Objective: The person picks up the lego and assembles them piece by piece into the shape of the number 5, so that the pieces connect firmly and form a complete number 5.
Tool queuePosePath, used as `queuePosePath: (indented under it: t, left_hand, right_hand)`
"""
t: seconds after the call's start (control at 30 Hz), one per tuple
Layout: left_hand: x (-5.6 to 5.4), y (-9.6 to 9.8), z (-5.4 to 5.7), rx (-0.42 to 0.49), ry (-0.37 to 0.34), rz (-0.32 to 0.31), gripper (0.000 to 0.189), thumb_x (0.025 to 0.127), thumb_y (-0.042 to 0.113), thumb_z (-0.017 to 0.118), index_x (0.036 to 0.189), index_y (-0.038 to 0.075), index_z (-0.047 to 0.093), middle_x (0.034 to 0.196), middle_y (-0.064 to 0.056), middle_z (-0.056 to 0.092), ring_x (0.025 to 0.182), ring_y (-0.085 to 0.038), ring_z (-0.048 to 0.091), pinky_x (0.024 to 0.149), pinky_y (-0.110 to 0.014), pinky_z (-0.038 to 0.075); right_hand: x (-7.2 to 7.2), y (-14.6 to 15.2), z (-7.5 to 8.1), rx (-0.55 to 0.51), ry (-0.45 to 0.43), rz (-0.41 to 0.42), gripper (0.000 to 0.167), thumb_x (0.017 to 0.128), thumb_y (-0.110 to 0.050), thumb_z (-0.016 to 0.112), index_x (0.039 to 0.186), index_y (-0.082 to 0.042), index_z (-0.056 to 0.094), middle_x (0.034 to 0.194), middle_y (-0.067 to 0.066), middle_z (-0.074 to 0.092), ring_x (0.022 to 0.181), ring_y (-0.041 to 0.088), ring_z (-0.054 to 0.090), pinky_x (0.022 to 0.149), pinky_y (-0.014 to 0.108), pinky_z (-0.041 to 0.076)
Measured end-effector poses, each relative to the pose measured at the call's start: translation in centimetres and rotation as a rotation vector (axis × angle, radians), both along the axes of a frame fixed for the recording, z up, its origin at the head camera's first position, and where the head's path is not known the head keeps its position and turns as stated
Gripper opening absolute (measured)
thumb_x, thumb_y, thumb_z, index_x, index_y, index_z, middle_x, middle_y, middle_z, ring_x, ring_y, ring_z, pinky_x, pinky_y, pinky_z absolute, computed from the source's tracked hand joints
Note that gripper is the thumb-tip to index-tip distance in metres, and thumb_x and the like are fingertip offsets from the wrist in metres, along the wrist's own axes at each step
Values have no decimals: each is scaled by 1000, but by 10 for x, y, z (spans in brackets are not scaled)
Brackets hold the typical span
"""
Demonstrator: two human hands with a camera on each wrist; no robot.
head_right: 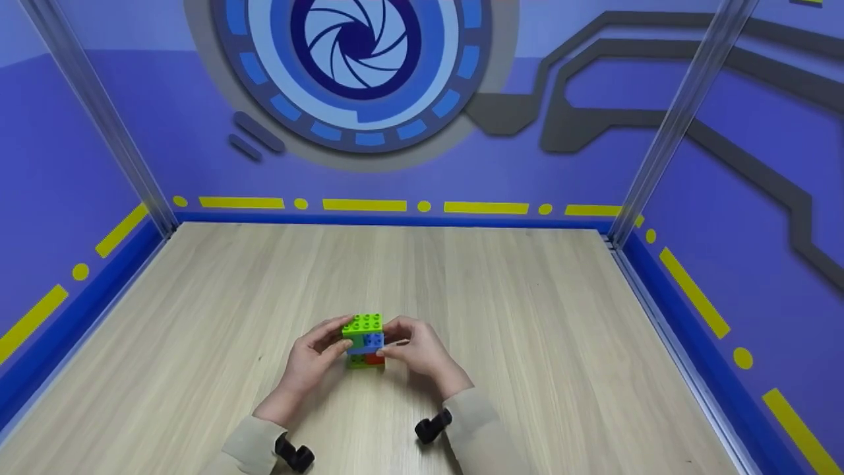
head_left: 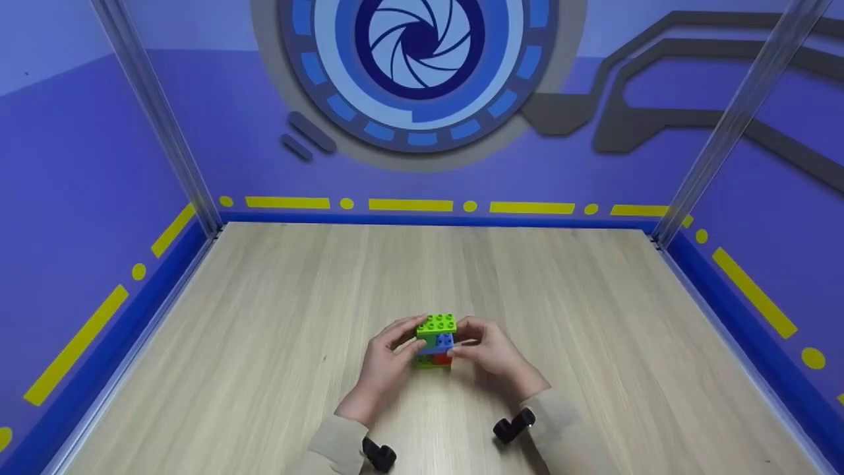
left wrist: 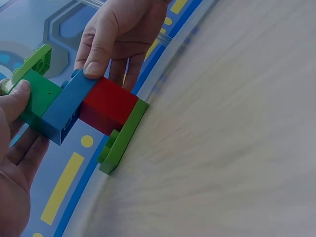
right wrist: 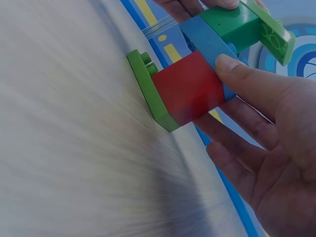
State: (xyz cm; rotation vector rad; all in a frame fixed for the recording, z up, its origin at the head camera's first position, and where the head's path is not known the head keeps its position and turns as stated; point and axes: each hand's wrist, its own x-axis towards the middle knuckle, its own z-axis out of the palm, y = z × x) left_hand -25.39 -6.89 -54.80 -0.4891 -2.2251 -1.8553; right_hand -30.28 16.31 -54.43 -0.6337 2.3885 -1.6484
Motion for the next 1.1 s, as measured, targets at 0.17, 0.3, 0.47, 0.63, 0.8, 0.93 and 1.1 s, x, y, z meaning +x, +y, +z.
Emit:
queuePosePath:
  t: [0.17,0.3,0.47,0.63,0.8,0.93,1.1]
  left_hand:
    - [-1,1,-2,-38,-36,5,52,95,6,71,143,23,62,143,-6,62,130,-28,63,111,-39,52]
    - [-1,2,-3,-47,-51,13,57,96,4,70,148,23,57,144,-5,60,131,-28,62,113,-39,51]
    - [-1,3,-5,-14,-57,19,62,98,4,68,154,23,50,148,-8,57,131,-28,62,112,-39,51]
    - [-3,4,-10,22,-51,42,62,99,7,67,156,23,47,154,-9,53,129,-27,63,110,-32,53]
    - [-5,4,-11,57,-60,66,62,99,7,67,155,23,47,152,-11,55,130,-27,62,109,-27,52]
    - [-5,4,-12,81,-68,78,63,97,3,67,155,23,49,151,-12,53,131,-29,62,108,-26,53]
    - [-5,4,-12,67,-79,84,68,97,-1,66,155,27,46,157,-12,49,136,-31,58,110,-27,51]
  right_hand:
    - [0,-1,-2,-11,-10,-19,29,89,-13,81,113,-3,70,116,16,75,105,22,73,94,34,62]
    - [-1,-1,-4,-22,-6,-34,30,90,-13,80,117,-3,70,116,16,74,105,21,72,94,34,62]
    - [-3,-2,-8,-20,7,-68,34,92,-17,78,122,-4,70,121,16,73,109,22,70,96,35,61]
    - [-3,-4,-12,-40,65,-88,37,93,-18,77,127,-6,69,126,16,72,113,28,70,96,32,60]
    - [-2,-8,-15,-75,147,-102,31,94,-19,77,123,-9,70,124,14,74,110,22,72,92,25,60]
    - [-1,-10,-18,-87,160,-112,30,94,-18,77,122,-9,71,123,13,75,109,20,72,90,22,60]
    - [-2,-11,-21,-122,141,-94,36,94,-11,75,128,-5,68,130,18,71,115,30,70,92,24,59]
